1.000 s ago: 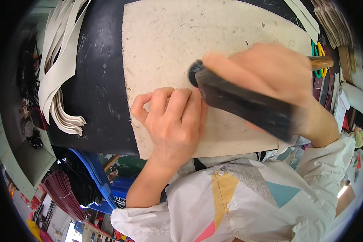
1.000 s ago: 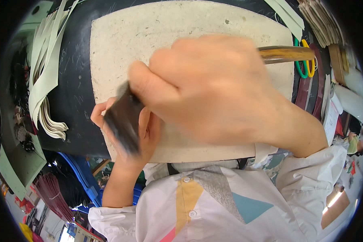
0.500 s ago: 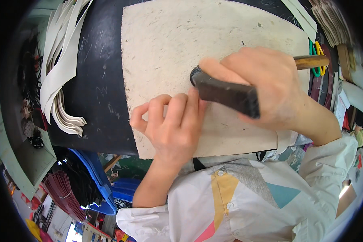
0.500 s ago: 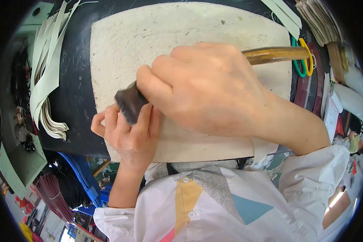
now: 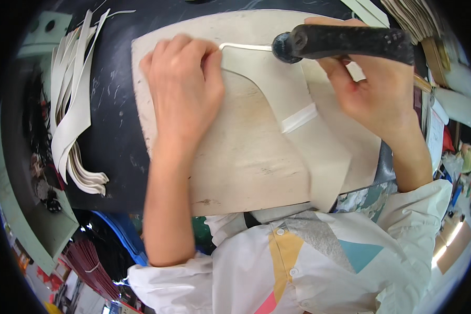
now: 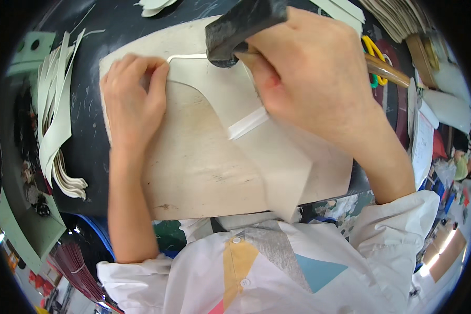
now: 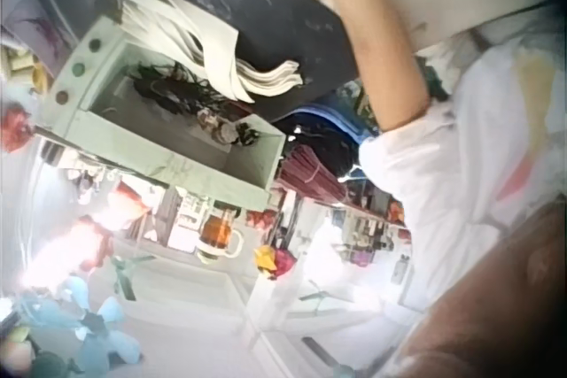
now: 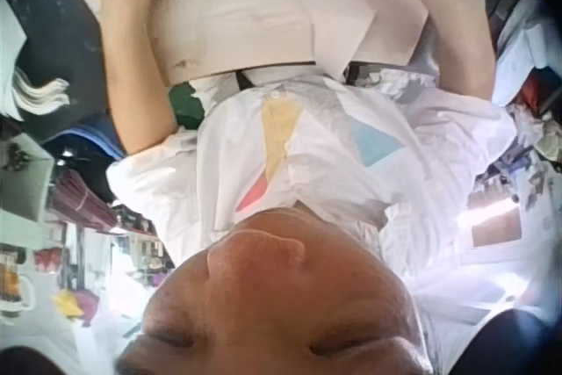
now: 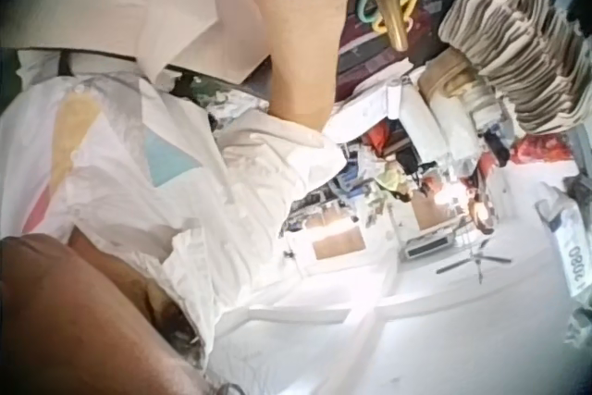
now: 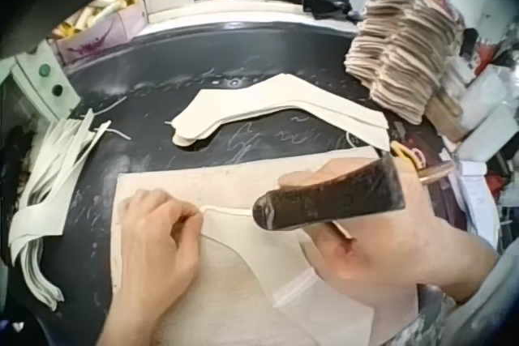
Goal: Hammering and aligning white leather or synthetic shoe upper components on a workbench.
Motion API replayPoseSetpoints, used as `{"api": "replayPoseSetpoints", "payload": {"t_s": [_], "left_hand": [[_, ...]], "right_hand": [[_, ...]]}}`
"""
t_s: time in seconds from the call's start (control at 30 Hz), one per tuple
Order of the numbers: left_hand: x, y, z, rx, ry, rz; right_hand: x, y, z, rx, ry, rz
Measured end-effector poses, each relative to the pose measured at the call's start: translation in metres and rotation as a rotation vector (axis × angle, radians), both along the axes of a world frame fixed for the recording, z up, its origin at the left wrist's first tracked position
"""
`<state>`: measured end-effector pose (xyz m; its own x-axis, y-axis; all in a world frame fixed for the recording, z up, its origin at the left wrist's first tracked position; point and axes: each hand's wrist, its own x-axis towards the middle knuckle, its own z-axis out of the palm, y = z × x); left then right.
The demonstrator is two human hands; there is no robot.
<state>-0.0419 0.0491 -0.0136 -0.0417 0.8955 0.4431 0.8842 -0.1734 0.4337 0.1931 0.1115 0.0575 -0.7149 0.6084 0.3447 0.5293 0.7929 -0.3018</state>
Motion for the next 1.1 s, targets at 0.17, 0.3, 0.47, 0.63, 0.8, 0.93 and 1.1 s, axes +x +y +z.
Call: {"api": "replayPoseSetpoints", "payload": {"t_s": [0.17, 0.3, 0.47, 0.63, 0.8, 0.93, 1.1], "left_hand": [[0.035, 0.021, 0.009, -0.056, -0.051, -0.489], [0.048, 0.011, 0.011, -0.023, 0.028, -0.425], [0.052, -0.007, 0.006, 0.012, 0.095, -0.300], [0.052, -0.012, 0.005, 0.013, 0.110, -0.269], [0.057, -0.017, 0.003, 0.030, 0.148, -0.226], [0.057, -0.020, 0.006, -0.007, 0.197, -0.198], [0.064, -0.030, 0.002, -0.028, 0.130, -0.116]], "right_hand": [[0.021, 0.001, 0.013, -0.037, -0.080, 0.008], [0.030, -0.003, -0.001, -0.020, -0.147, 0.038], [0.027, 0.007, -0.001, -0.050, -0.096, 0.033], [0.023, 0.006, -0.006, -0.060, -0.079, 0.120], [0.014, 0.011, -0.004, -0.048, -0.043, 0.106], [0.014, 0.007, 0.002, -0.138, -0.108, 0.133], [0.012, 0.012, 0.001, -0.067, -0.093, 0.186]]}}
